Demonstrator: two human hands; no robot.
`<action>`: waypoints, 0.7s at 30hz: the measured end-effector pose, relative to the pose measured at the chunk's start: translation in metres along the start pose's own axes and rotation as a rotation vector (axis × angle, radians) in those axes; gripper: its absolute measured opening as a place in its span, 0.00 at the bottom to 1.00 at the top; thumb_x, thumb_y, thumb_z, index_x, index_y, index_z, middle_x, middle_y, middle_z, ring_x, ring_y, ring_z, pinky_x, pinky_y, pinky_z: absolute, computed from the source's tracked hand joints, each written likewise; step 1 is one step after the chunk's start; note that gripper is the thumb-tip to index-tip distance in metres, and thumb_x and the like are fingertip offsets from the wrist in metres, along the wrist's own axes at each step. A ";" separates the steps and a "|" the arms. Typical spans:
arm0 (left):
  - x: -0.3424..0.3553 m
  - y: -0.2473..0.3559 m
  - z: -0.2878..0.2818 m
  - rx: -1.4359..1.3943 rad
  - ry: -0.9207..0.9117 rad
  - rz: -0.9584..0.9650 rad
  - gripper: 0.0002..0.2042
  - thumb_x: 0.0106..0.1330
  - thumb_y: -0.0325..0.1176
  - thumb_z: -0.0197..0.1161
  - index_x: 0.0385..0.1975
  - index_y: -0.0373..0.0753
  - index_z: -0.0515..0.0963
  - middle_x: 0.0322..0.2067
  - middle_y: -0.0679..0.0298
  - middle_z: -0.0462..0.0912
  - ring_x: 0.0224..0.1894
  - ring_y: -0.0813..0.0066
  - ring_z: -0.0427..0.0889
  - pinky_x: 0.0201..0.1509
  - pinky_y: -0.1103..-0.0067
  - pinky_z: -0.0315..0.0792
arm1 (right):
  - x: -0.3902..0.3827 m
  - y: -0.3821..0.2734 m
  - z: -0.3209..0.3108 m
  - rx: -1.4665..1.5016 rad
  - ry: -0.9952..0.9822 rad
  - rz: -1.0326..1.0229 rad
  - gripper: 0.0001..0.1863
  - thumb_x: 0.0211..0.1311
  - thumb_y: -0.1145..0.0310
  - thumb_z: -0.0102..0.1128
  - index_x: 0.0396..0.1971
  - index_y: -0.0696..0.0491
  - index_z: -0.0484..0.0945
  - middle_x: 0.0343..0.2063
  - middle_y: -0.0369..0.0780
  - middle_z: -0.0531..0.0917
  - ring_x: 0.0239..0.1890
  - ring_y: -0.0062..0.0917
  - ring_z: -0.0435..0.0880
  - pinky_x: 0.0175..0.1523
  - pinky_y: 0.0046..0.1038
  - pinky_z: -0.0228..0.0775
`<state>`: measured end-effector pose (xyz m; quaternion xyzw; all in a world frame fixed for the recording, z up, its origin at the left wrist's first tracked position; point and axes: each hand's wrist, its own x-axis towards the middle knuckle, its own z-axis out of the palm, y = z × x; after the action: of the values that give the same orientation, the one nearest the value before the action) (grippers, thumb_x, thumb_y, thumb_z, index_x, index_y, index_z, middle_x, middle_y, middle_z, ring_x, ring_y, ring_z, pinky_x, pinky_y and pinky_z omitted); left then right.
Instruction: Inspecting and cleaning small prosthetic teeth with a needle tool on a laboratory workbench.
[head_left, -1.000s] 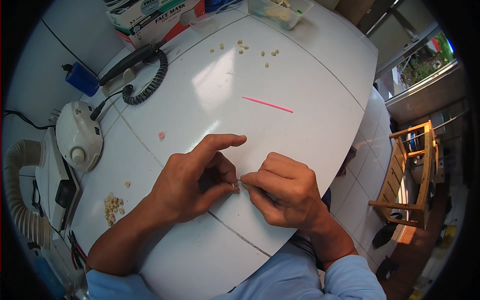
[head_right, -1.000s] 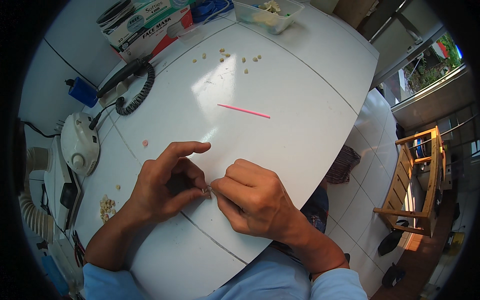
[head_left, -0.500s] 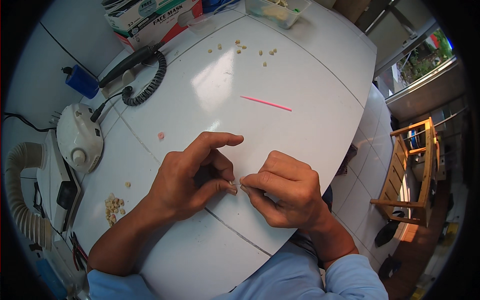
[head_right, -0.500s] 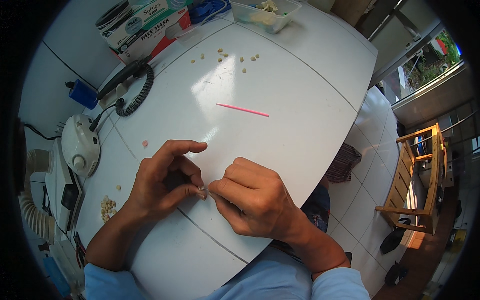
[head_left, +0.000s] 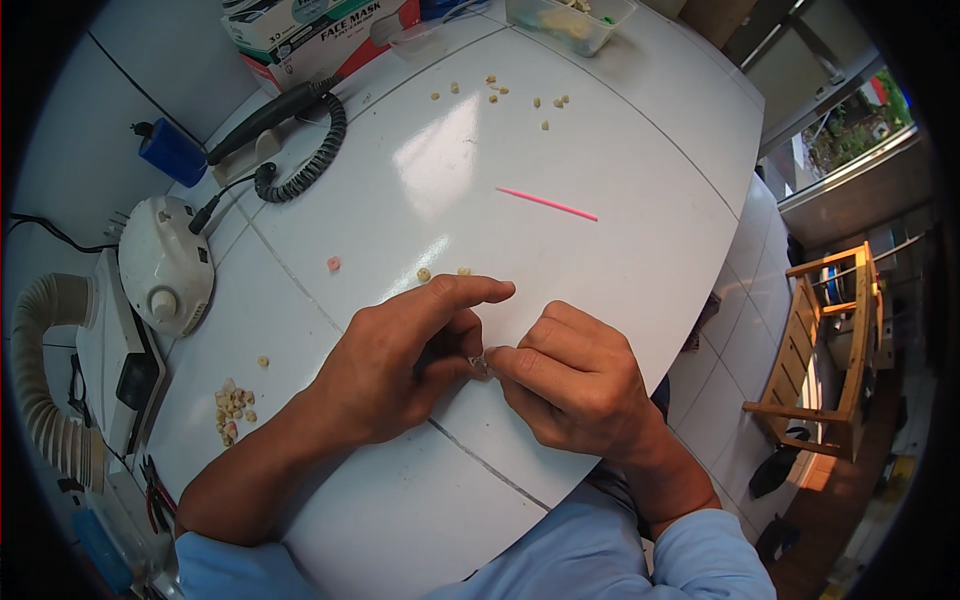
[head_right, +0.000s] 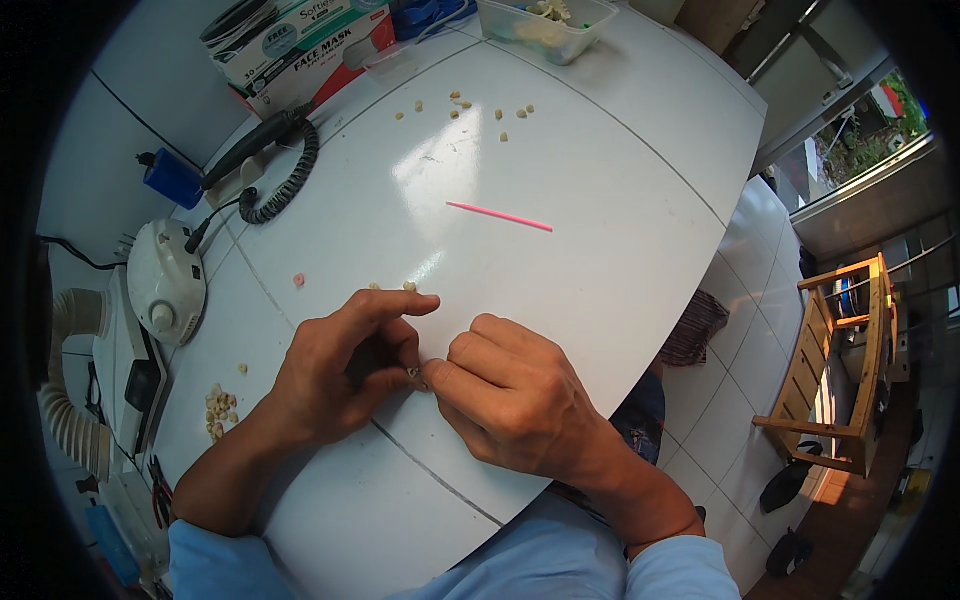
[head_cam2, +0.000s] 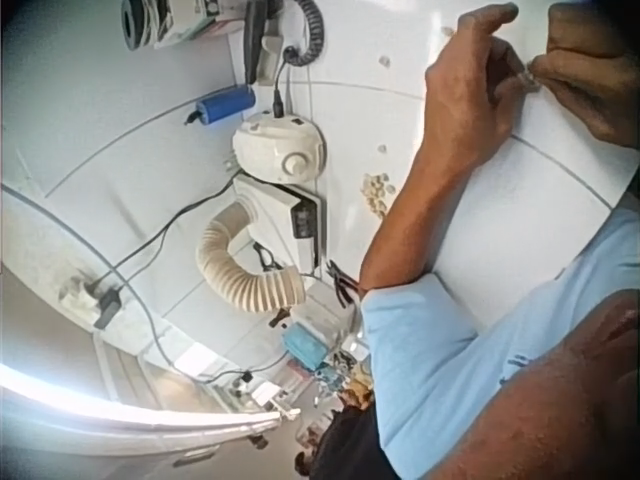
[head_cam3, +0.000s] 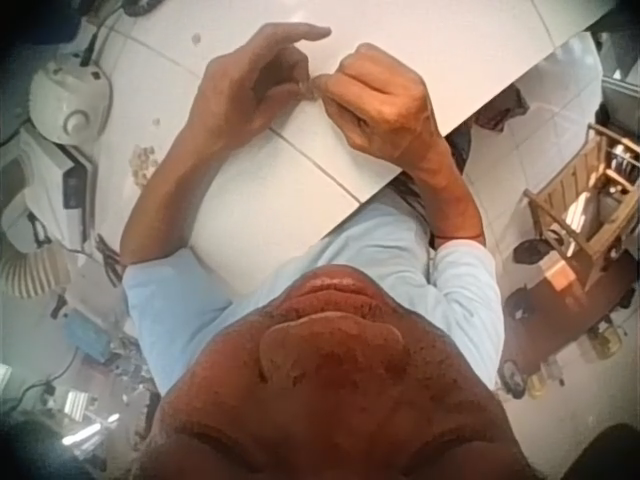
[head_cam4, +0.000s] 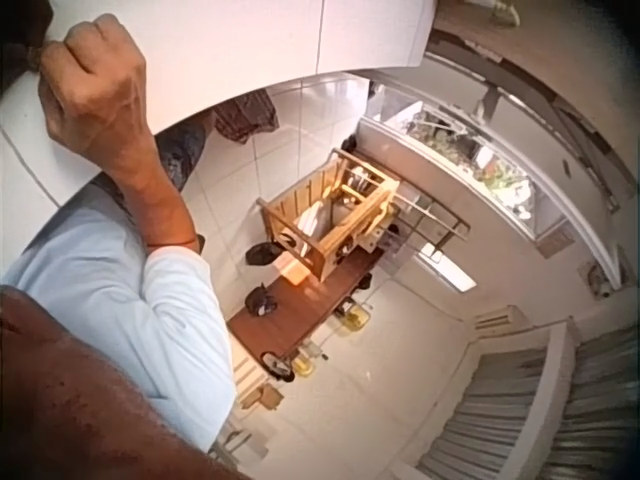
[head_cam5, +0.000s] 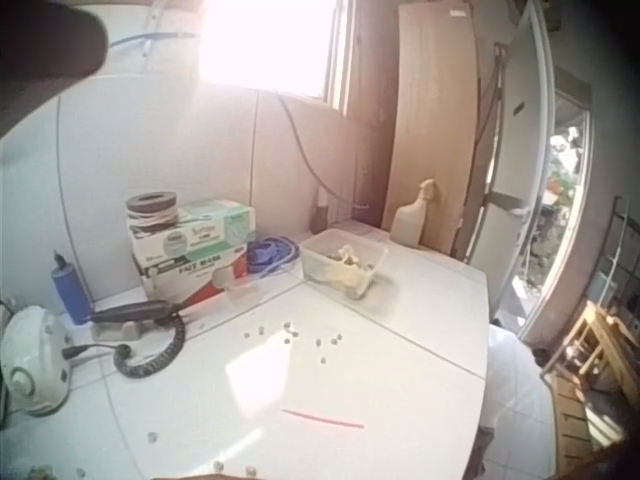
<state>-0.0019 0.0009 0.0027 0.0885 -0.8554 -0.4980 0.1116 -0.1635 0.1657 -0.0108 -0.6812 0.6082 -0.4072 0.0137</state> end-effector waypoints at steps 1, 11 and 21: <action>0.000 -0.001 0.000 0.029 0.004 0.026 0.35 0.61 0.12 0.75 0.69 0.39 0.73 0.35 0.63 0.87 0.40 0.74 0.92 0.48 0.77 0.87 | 0.001 -0.001 -0.001 -0.005 -0.012 -0.004 0.10 0.48 0.84 0.75 0.31 0.59 0.85 0.24 0.37 0.72 0.27 0.29 0.74 0.30 0.33 0.68; 0.000 0.004 -0.002 0.010 0.001 -0.047 0.35 0.62 0.12 0.74 0.70 0.38 0.72 0.33 0.63 0.89 0.38 0.74 0.92 0.44 0.77 0.86 | 0.000 0.002 -0.004 0.084 -0.059 0.006 0.10 0.48 0.83 0.75 0.28 0.58 0.83 0.24 0.37 0.71 0.27 0.29 0.74 0.30 0.33 0.68; 0.000 0.003 -0.002 -0.055 -0.016 -0.080 0.34 0.63 0.11 0.72 0.70 0.35 0.70 0.33 0.62 0.90 0.39 0.73 0.93 0.47 0.77 0.86 | 0.000 0.002 -0.005 0.098 -0.036 0.047 0.10 0.48 0.84 0.74 0.29 0.57 0.83 0.25 0.37 0.72 0.27 0.29 0.75 0.29 0.33 0.69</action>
<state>-0.0018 0.0001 0.0061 0.1155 -0.8380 -0.5261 0.0874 -0.1679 0.1675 -0.0084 -0.6725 0.6028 -0.4240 0.0676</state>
